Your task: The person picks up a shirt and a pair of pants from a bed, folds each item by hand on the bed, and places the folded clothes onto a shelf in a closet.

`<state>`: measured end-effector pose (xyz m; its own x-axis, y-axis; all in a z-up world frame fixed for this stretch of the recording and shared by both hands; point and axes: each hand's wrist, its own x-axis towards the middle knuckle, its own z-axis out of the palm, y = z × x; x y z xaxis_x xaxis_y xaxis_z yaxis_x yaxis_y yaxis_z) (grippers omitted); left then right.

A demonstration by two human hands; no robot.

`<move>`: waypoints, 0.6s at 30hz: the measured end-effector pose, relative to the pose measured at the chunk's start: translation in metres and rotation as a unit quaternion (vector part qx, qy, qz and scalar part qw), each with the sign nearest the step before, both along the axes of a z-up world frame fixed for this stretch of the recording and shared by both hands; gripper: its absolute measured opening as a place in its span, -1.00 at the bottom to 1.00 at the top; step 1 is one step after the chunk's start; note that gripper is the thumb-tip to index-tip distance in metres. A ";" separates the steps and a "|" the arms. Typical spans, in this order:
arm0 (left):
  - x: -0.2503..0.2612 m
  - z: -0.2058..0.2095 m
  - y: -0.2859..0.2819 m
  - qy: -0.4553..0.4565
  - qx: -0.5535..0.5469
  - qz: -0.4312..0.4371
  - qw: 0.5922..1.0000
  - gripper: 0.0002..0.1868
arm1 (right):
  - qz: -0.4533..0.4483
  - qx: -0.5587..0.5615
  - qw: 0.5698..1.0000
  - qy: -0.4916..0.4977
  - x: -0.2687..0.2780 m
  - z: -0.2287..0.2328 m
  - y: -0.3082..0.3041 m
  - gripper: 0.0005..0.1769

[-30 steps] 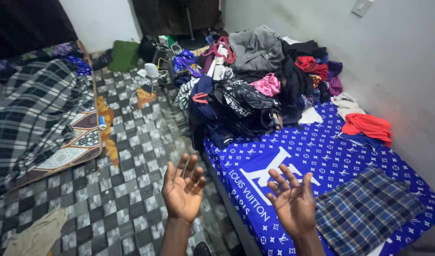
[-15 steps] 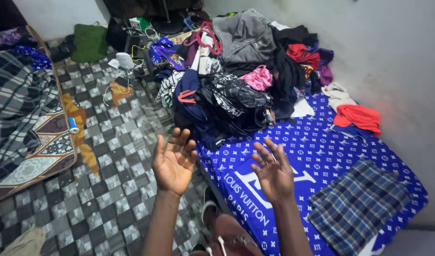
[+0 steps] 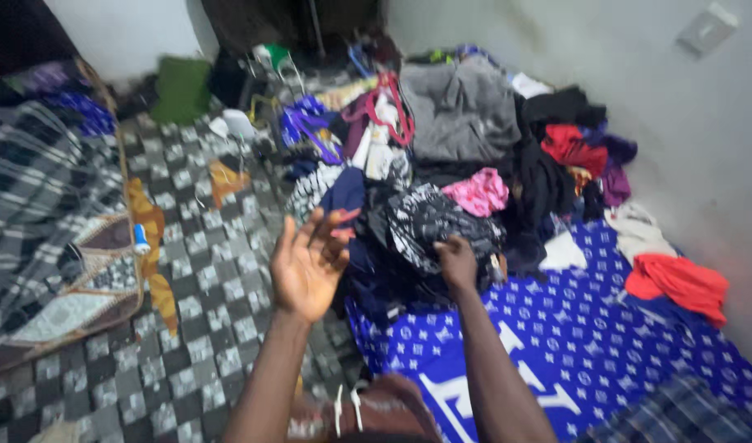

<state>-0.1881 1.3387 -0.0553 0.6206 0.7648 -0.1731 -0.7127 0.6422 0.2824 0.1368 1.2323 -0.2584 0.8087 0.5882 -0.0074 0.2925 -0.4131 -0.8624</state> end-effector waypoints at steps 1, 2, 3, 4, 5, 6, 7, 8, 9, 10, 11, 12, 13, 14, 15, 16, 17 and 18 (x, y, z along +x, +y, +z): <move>0.008 -0.002 0.003 0.004 -0.008 -0.003 1.000 -0.48 | -0.003 -0.008 1.000 0.004 0.005 -0.014 -0.002 -0.41; 0.016 -0.004 0.005 -0.001 -0.014 -0.011 1.000 -0.47 | 0.034 -0.085 0.993 -0.079 0.006 -0.025 -0.004 -0.29; 0.030 -0.001 0.025 -0.013 -0.003 -0.021 1.000 -0.47 | 0.068 -0.146 0.973 -0.166 0.016 -0.030 0.016 -0.17; 0.041 0.000 0.040 -0.016 0.006 -0.026 0.999 -0.47 | 0.060 -0.138 0.974 -0.170 0.023 -0.033 0.030 -0.17; 0.044 -0.001 0.043 0.014 -0.008 -0.041 0.999 -0.46 | 0.071 -0.132 0.967 -0.205 0.019 -0.041 0.025 -0.15; 0.048 -0.005 0.050 0.044 -0.021 -0.055 0.997 -0.46 | 0.081 -0.126 0.959 -0.241 0.020 -0.047 0.027 -0.13; 0.053 -0.011 0.059 0.048 -0.026 -0.067 0.996 -0.46 | 0.071 -0.133 0.960 -0.235 0.022 -0.054 0.030 -0.13; 0.058 -0.019 0.069 0.047 -0.025 -0.083 0.995 -0.46 | 0.075 -0.192 0.969 -0.134 0.026 -0.059 0.037 -0.29; 0.064 -0.029 0.077 0.044 -0.027 -0.103 0.993 -0.47 | 0.075 -0.249 0.965 -0.031 0.027 -0.059 0.037 -0.44; 0.070 -0.041 0.087 0.046 -0.033 -0.120 0.991 -0.47 | 0.061 -0.256 0.965 -0.024 0.027 -0.054 0.037 -0.44; 0.074 -0.056 0.096 0.056 -0.033 -0.139 0.988 -0.48 | 0.035 -0.206 0.977 0.046 0.021 -0.044 0.033 -0.48; 0.078 -0.073 0.104 0.066 -0.033 -0.158 0.985 -0.49 | 0.002 -0.094 0.980 0.177 0.013 -0.026 0.029 -0.52; 0.084 -0.091 0.114 0.069 -0.032 -0.176 0.981 -0.49 | -0.031 0.032 0.951 0.306 0.004 -0.002 0.029 -0.55; 0.089 -0.110 0.118 0.108 -0.040 -0.219 0.969 -0.46 | -0.057 0.145 0.905 0.395 -0.011 0.027 0.026 -0.58; 0.099 -0.129 0.129 0.141 -0.040 -0.259 0.955 -0.43 | -0.071 0.247 0.856 0.449 -0.019 0.057 0.032 -0.60; 0.109 -0.147 0.143 0.139 -0.031 -0.275 0.951 -0.43 | -0.069 0.324 0.833 0.442 -0.026 0.086 0.039 -0.62; 0.111 -0.165 0.146 0.213 -0.005 -0.314 0.925 -0.34 | -0.063 0.382 0.816 0.430 -0.041 0.112 0.037 -0.61; 0.111 -0.181 0.147 0.284 0.024 -0.351 0.892 -0.24 | -0.055 0.439 0.795 0.414 -0.053 0.135 0.036 -0.59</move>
<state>-0.0769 1.4855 -0.2367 0.7722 0.2368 -0.5896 0.1276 0.8513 0.5090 0.0843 1.2684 -0.1229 0.7871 0.5866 -0.1907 -0.5230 0.4707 -0.7106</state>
